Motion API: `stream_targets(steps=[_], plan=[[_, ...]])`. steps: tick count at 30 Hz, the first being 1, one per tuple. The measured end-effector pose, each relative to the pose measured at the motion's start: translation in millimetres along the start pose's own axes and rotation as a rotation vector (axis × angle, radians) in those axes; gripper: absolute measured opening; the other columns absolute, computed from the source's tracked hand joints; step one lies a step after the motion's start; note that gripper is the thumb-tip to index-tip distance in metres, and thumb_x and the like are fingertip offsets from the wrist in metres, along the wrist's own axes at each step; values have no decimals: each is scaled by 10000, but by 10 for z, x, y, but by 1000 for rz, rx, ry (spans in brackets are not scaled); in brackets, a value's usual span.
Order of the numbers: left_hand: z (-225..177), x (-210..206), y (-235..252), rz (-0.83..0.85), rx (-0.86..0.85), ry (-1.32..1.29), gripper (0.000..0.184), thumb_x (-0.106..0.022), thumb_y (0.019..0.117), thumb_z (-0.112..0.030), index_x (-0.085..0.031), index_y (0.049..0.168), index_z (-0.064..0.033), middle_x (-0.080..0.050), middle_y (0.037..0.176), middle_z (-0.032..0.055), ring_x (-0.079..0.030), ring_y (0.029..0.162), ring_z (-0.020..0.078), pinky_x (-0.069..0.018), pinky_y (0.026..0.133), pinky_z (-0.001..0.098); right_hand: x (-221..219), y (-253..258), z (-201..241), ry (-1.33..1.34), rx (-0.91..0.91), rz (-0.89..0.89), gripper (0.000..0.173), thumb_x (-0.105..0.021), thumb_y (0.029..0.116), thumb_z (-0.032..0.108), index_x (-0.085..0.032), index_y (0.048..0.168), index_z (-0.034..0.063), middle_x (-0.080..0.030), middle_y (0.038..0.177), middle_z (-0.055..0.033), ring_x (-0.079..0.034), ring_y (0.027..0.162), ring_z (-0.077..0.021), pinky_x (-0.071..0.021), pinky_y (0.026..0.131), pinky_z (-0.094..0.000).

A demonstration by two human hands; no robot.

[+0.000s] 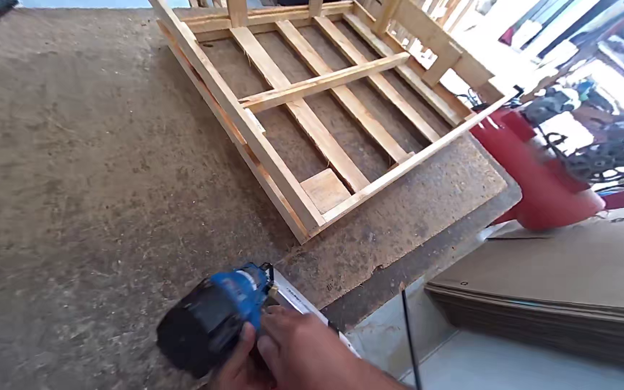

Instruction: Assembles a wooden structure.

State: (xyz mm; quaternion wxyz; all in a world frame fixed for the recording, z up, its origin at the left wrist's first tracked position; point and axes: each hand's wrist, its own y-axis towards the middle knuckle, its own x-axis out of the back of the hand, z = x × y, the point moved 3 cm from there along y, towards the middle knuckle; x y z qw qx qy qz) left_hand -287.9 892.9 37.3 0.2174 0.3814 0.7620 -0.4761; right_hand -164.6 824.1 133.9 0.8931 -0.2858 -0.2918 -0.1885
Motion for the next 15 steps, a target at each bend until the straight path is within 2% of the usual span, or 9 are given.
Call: stream_targets(steps=[1, 2, 3, 5, 6, 7, 9, 11, 15], plan=[[6, 26, 64, -155, 2, -74, 322, -447, 1093, -374, -616, 1146, -105, -714, 825, 55, -733, 779, 214, -632, 798, 459, 242, 57, 20, -65, 102, -184, 267, -557, 1025, 202, -734, 1131, 32, -749, 1018, -146, -743, 914, -261, -614, 789, -460], [41, 121, 127, -231, 29, -123, 343, -364, 1117, -341, -600, 1152, -95, -659, 714, 32, -704, 662, 211, -638, 731, 470, 566, 190, -42, -164, 113, -350, 248, -574, 1025, 217, -752, 1102, 62, -745, 908, -117, -739, 801, -253, -613, 687, -465], [78, 228, 170, -255, 52, -141, 356, -314, 1125, -312, -597, 1158, -97, -614, 643, 2, -676, 588, 189, -640, 683, 454, 910, 410, -194, -280, 52, -486, 293, -566, 1043, 289, -744, 1156, 86, -741, 904, -119, -733, 778, -272, -607, 658, -485], [116, 417, 222, -224, 42, -190, 339, -304, 1092, -223, -608, 1149, -84, -557, 573, -28, -635, 513, 153, -636, 615, 421, 1489, 968, -615, -364, -237, -506, 541, -410, 1076, 507, -670, 1276, 77, -715, 1112, -180, -704, 1022, -372, -560, 851, -603], [104, 462, 265, -175, 13, -234, 302, -354, 1053, -190, -615, 1151, -73, -549, 565, -27, -628, 504, 151, -632, 602, 421, 1648, 1235, -842, -357, -339, -473, 683, -312, 1059, 619, -677, 1167, 51, -703, 1078, -199, -686, 1039, -394, -530, 849, -643], [76, 476, 307, -113, -20, -280, 260, -443, 1009, -172, -626, 1160, -65, -555, 568, -22, -634, 507, 154, -635, 602, 423, 1717, 1450, -1007, -373, -396, -426, 799, -213, 1035, 694, -677, 978, 46, -694, 979, -198, -685, 982, -392, -514, 785, -656], [-2, 457, 390, 36, -78, -348, 287, -644, 925, -169, -653, 1187, -53, -569, 586, 2, -647, 522, 168, -636, 608, 429, 1693, 1584, -1080, -440, -475, -322, 875, -102, 1018, 720, -653, 827, 67, -689, 902, -179, -692, 931, -378, -513, 713, -643], [-136, 426, 551, 233, -117, -334, 351, -697, 905, -191, -659, 1233, -73, -591, 619, 10, -654, 558, 164, -627, 638, 418, 1662, 1594, -1079, -469, -495, -331, 859, -71, 1023, 697, -630, 785, 91, -682, 859, -156, -694, 890, -358, -509, 670, -611], [-482, 341, 882, 539, -105, -163, 394, -652, 934, -182, -610, 1315, -87, -584, 640, -13, -652, 588, 157, -620, 688, 412, 1653, 1616, -1085, -486, -511, -375, 858, -64, 1023, 696, -625, 778, 94, -681, 846, -152, -695, 880, -353, -508, 663, -598]])
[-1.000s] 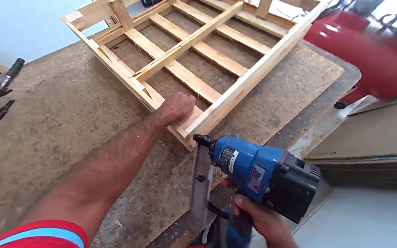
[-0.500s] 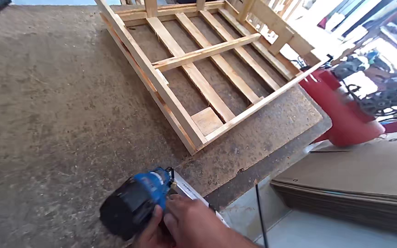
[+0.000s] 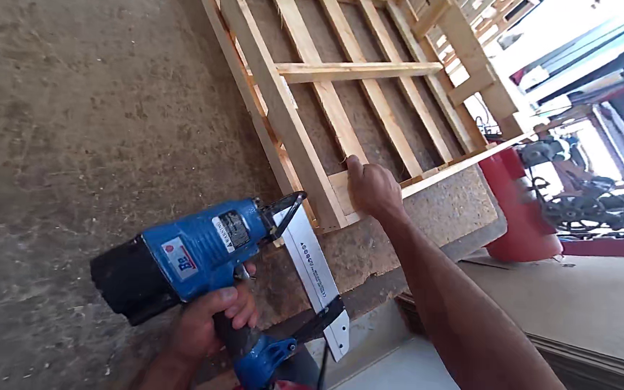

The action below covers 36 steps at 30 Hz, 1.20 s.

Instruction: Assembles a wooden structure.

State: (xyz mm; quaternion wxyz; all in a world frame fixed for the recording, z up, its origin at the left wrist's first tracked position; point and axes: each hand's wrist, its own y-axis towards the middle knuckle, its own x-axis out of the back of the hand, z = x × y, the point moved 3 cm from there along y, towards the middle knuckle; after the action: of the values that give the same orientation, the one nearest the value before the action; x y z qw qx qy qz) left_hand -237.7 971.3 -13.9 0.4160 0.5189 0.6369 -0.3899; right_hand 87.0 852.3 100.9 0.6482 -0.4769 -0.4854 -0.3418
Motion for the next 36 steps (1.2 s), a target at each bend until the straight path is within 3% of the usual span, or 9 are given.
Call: stream_targets(steps=[14, 19, 23, 29, 33, 36], plan=[[-67, -85, 198, 100, 71, -36, 416, -633, 941, -137, -581, 1347, -62, -593, 652, 3, -665, 610, 174, -620, 711, 427, 31, -15, 42, -6, -20, -1, 821, -86, 1041, 662, -605, 736, 103, -667, 799, -137, -693, 837, -329, -493, 637, -578], [-5, -57, 133, 95, 121, -98, 241, -618, 957, -155, -635, 1182, -72, -579, 636, -7, -664, 610, 167, -617, 711, 424, 17, -22, 47, -25, -30, -14, 819, -72, 1040, 662, -596, 732, 113, -662, 784, -124, -690, 821, -322, -489, 623, -567], [120, -100, 67, 96, 113, -72, 387, -635, 944, -160, -608, 1318, -63, -585, 645, -13, -652, 605, 154, -612, 717, 414, 34, -25, 57, -26, -28, -10, 805, -85, 1050, 645, -591, 728, 108, -659, 784, -126, -689, 826, -322, -488, 630, -567], [175, -142, 15, 82, 92, -69, 252, -634, 947, -158, -630, 1186, -80, -572, 632, -15, -653, 599, 160, -615, 712, 419, 17, -34, 42, -38, -16, -19, 821, -63, 1042, 656, -593, 738, 108, -660, 788, -126, -689, 828, -324, -490, 627, -564], [238, -183, -18, 82, 68, -50, 398, -623, 952, -154, -599, 1337, -57, -590, 653, -9, -650, 609, 151, -611, 717, 410, 14, -7, 36, -27, -3, -21, 821, -60, 1036, 664, -590, 731, 115, -662, 784, -124, -690, 832, -325, -490, 629, -568], [301, -198, -41, 84, 57, -67, 377, -612, 961, -144, -600, 1327, -52, -595, 658, -11, -653, 613, 152, -612, 718, 412, 30, 8, 40, -20, 7, -29, 821, -58, 1039, 659, -583, 723, 112, -656, 776, -125, -688, 823, -325, -489, 625, -564]])
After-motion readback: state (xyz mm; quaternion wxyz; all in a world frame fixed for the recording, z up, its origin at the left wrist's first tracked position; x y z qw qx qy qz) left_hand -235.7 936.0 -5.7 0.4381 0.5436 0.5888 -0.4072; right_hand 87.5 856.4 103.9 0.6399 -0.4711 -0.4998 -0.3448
